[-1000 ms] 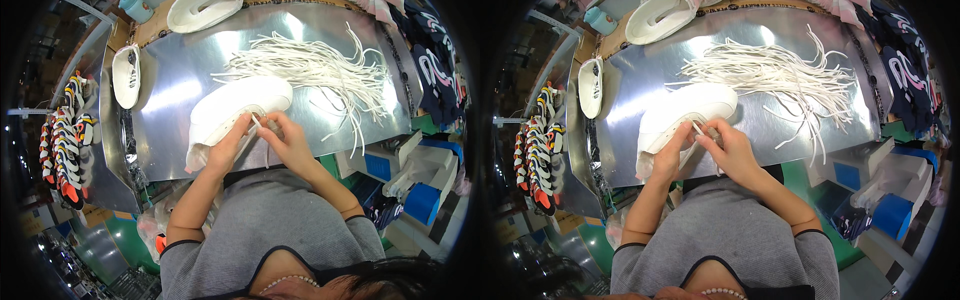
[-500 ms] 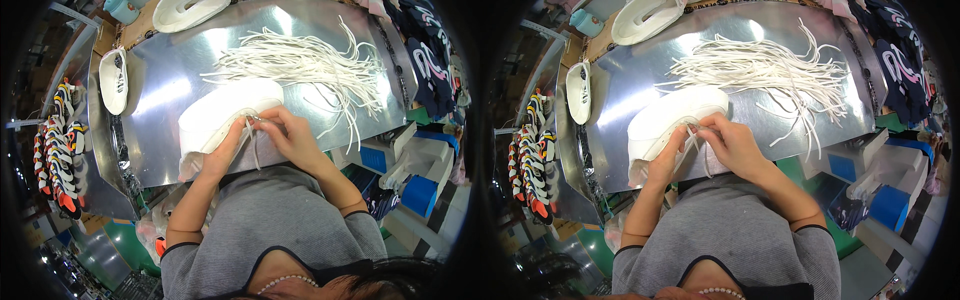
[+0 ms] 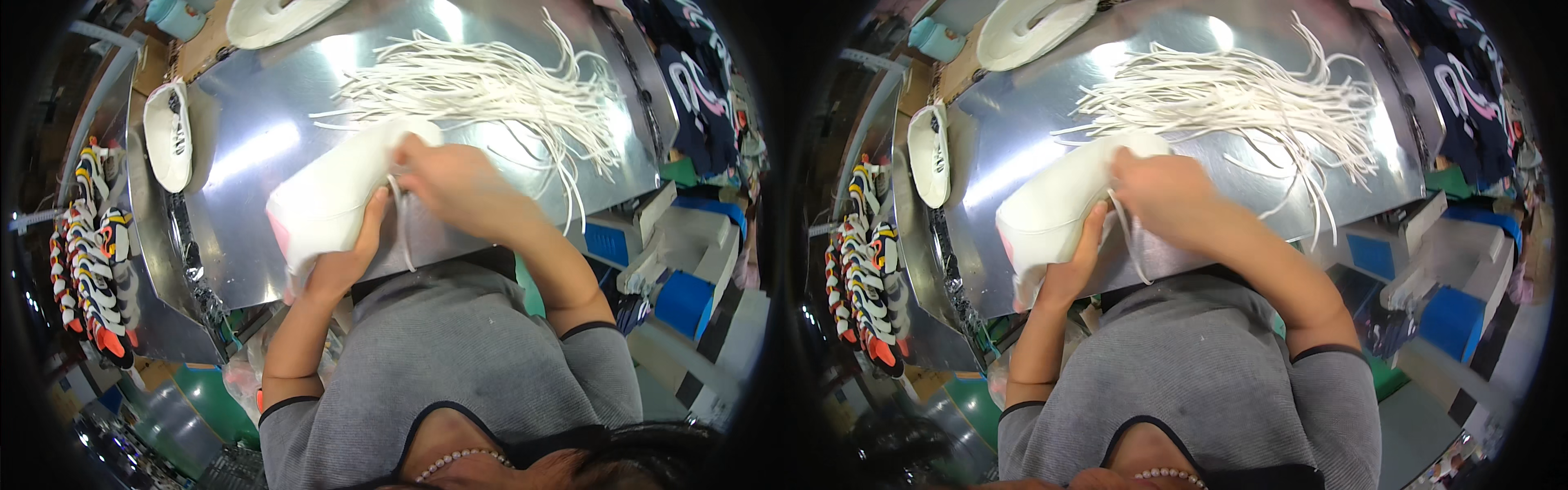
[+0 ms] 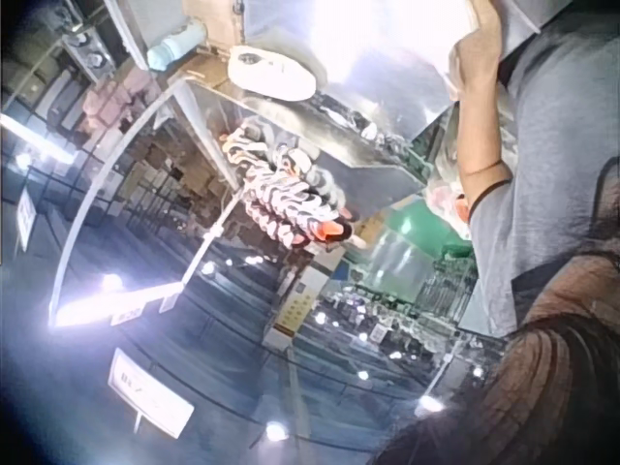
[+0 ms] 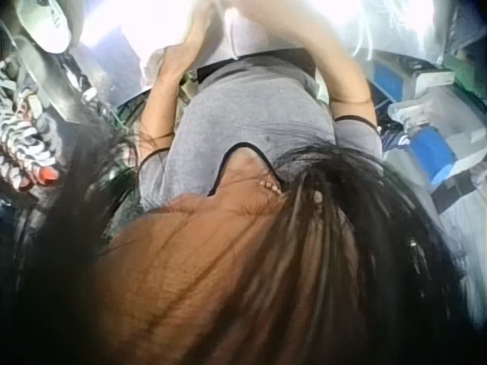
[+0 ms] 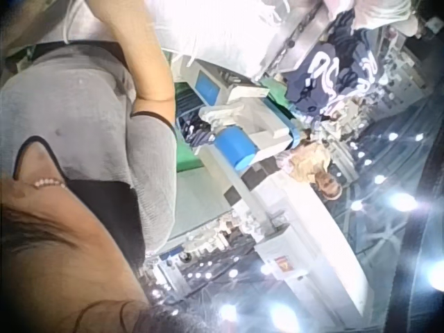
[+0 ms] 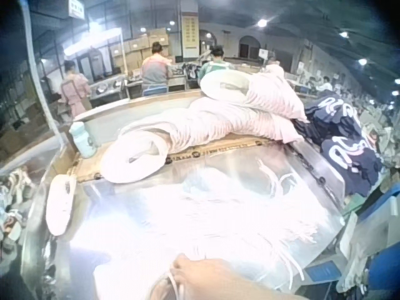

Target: The person threads white laces through the eyelets of white shoe uppers at a workstation, pulling the laces through and organizing the material.

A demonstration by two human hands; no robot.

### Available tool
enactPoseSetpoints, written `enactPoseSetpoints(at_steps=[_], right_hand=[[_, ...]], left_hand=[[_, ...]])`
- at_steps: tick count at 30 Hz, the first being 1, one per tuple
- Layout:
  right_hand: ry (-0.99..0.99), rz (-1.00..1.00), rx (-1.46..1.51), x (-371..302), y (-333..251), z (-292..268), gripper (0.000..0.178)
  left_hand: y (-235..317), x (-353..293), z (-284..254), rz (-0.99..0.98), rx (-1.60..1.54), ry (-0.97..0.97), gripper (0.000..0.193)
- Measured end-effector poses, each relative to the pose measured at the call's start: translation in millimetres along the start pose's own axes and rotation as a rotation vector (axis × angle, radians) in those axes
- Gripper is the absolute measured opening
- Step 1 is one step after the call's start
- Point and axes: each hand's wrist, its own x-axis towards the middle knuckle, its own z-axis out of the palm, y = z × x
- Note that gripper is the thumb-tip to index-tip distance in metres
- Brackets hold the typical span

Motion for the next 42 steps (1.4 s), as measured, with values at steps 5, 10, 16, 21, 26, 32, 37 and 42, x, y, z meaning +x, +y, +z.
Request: enactPoseSetpoints(at_steps=[5, 10, 16, 21, 26, 32, 37, 42], right_hand=[[0.193, 0.354, 0.383, -18, 22, -25, 0.052], [0.299, 0.506, 0.952, -1, 40, 0, 0.053], [0.395, 0.313, 1.007, -18, 33, 15, 0.023], [-0.058, 0.398, 1.219, -15, 3, 19, 0.018], [-0.196, 0.258, 1.144, -37, 6, 20, 0.024], [-0.266, 0.175, 0.42, -152, 20, 12, 0.019], [0.066, 0.116, 0.628, -161, 11, -2, 0.015], [0.274, 0.152, 0.509, -73, 13, 19, 0.016]], left_hand=[[-6, 12, -19, -0.614, -0.573, -0.173, 0.034], [7, 15, -28, 0.086, 0.218, -0.307, 0.029], [8, 22, -23, 0.183, 0.494, -0.027, 0.02], [40, 33, -26, 0.376, 0.582, -0.019, 0.02], [58, 42, -31, 0.383, 0.588, 0.021, 0.024], [86, 75, -65, 0.293, 0.252, 0.198, 0.021], [48, 28, -38, 0.096, 0.421, -0.244, 0.023], [17, 11, -17, -0.054, 0.547, -0.496, 0.024]])
